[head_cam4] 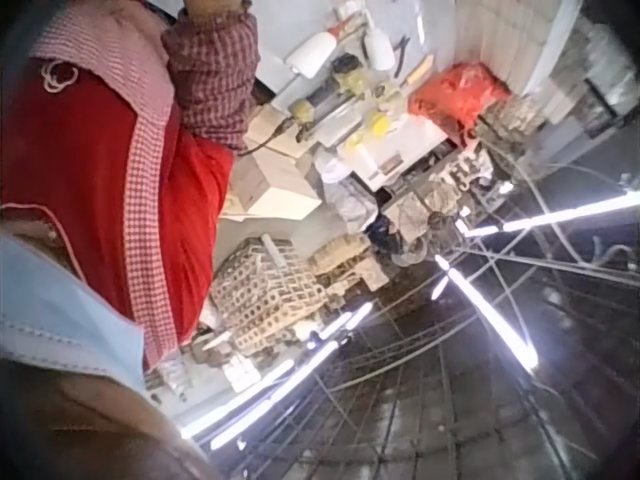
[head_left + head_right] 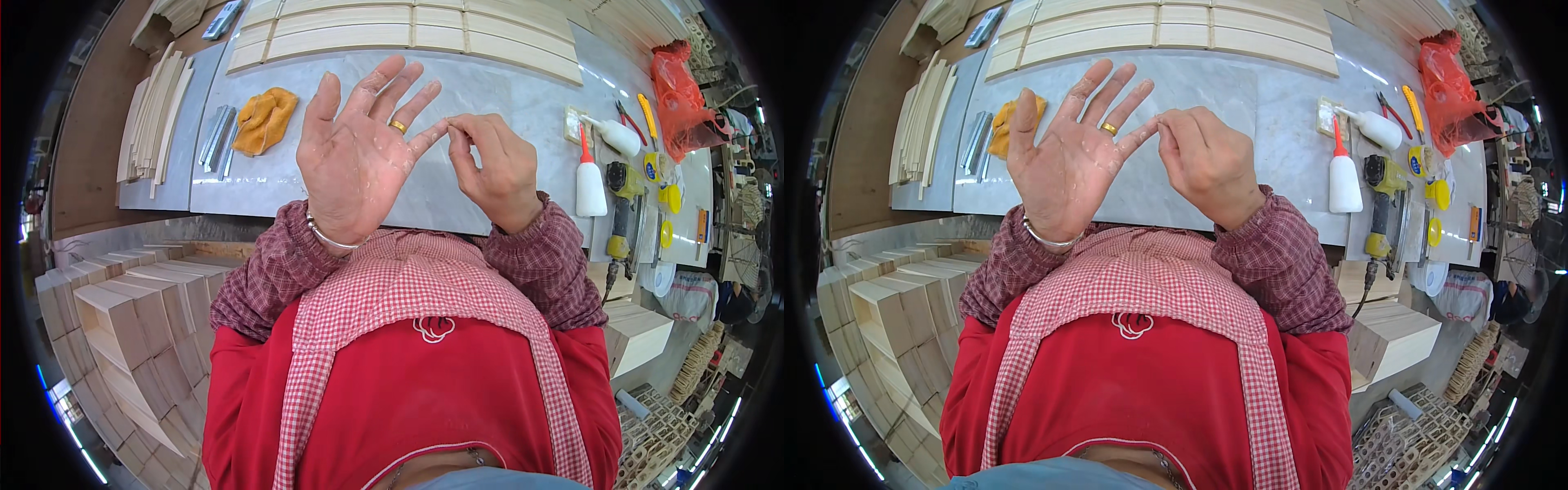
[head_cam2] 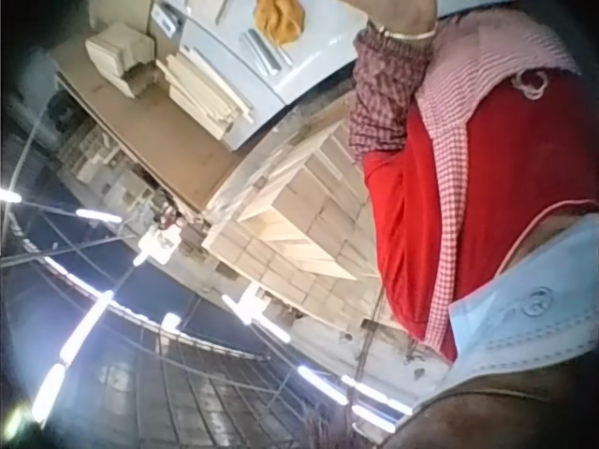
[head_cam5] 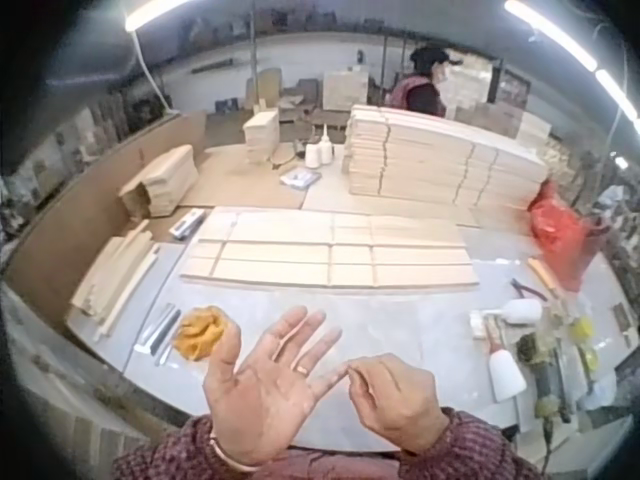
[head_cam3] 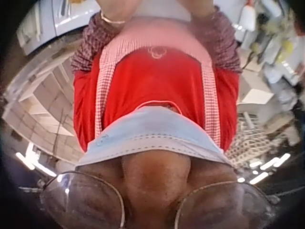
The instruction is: Assembling wooden boxes by applying glue to wooden slats and using a pneumatic nailer to secure the joints.
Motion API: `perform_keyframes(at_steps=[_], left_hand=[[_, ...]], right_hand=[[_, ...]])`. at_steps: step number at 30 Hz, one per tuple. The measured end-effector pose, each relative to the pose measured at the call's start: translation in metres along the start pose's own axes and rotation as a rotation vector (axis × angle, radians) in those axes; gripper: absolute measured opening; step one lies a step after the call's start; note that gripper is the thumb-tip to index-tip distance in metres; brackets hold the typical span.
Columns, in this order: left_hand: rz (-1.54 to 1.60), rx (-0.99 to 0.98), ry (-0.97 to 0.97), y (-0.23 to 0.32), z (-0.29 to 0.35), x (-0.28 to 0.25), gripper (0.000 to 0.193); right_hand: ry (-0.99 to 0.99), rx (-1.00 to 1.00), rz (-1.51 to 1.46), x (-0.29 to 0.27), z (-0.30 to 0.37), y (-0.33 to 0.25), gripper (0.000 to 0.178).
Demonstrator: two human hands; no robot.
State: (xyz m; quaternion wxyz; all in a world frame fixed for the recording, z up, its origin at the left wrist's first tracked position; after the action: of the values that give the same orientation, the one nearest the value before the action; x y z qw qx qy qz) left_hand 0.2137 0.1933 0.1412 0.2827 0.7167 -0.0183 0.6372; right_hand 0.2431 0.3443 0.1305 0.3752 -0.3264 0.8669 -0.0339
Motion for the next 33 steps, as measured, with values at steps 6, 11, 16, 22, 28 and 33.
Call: perform_keyframes(at_steps=[6,11,16,22,28,33], left_hand=[[-0.062,-0.001,0.023,-0.002,0.002,-0.001,0.064],[-0.059,0.0,0.026,-0.003,0.002,-0.005,0.063],[-0.062,0.002,0.028,-0.004,0.002,-0.008,0.062],[-0.025,-0.011,0.001,-0.002,0.004,-0.005,0.064],[-0.026,-0.011,0.023,-0.004,0.003,-0.007,0.066],[-0.138,-0.006,-0.004,-0.007,0.005,-0.005,0.066]], right_hand=[[-0.01,0.032,0.053,0.007,0.003,-0.003,0.023],[-0.025,0.065,0.021,0.01,0.006,0.0,0.021],[-0.005,0.108,-0.034,0.013,0.011,0.008,0.02],[0.084,0.294,-0.173,0.002,0.016,0.024,0.019],[0.042,0.16,-0.212,-0.002,0.014,0.007,0.019],[-0.011,0.074,-0.107,0.0,0.014,0.001,0.02]])
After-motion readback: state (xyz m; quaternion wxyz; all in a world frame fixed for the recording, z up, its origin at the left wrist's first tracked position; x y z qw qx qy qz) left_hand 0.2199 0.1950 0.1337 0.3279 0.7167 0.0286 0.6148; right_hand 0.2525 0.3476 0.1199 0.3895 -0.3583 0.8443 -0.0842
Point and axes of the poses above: each hand's wrist, its own z-axis away from the middle knuckle, its own x-axis out of the palm, y = z × x, the point moved 2 cm from there along -z, towards the middle knuckle, and after that the axes turned 1 degree about -z, right-handed, at the moved point
